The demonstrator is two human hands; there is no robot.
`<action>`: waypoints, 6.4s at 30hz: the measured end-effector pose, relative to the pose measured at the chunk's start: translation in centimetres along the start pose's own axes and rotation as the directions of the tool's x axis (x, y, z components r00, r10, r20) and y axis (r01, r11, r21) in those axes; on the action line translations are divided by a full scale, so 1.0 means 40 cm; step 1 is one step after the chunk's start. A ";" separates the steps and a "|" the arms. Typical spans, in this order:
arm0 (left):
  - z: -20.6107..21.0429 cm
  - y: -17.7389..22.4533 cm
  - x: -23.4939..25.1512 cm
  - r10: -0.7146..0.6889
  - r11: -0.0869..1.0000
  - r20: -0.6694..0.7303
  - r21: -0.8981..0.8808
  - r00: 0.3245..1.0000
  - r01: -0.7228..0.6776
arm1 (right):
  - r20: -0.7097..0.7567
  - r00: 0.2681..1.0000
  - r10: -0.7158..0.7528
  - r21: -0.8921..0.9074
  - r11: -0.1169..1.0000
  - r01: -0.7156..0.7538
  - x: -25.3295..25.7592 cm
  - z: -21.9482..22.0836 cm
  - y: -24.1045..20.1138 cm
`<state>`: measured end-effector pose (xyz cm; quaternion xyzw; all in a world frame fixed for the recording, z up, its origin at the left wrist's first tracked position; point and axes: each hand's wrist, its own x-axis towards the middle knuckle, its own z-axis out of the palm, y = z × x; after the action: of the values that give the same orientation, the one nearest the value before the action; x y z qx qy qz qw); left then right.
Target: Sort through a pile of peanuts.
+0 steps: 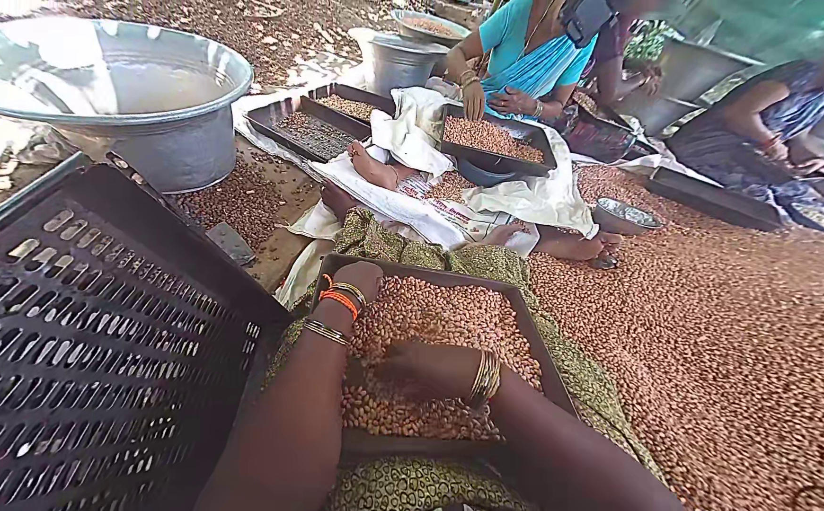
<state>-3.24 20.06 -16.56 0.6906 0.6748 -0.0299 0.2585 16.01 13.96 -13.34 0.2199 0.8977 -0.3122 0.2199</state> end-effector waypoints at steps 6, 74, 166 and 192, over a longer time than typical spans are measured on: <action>0.017 0.007 0.010 0.136 0.988 -0.014 -0.077 0.991 -0.136 | -0.285 0.958 0.017 -0.123 0.991 -0.054 0.094 -0.118 0.119; -0.002 0.005 0.007 0.146 0.976 -0.070 -0.152 0.987 -0.155 | -0.088 0.911 0.402 -0.298 0.863 -0.409 0.015 -0.004 0.043; 0.017 0.043 0.011 0.196 0.971 -0.063 -0.128 0.979 -0.202 | -0.313 0.940 0.134 -0.063 0.985 -0.161 0.045 0.001 0.130; 0.009 0.039 0.003 0.208 0.970 -0.037 -0.118 0.977 -0.211 | -0.013 0.991 0.133 -0.238 0.962 -0.132 -0.035 -0.138 0.095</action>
<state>-1.64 20.09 -16.42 0.7412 0.6019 0.0472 0.2934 17.75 19.90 -10.44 0.2512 0.9115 -0.1873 0.2664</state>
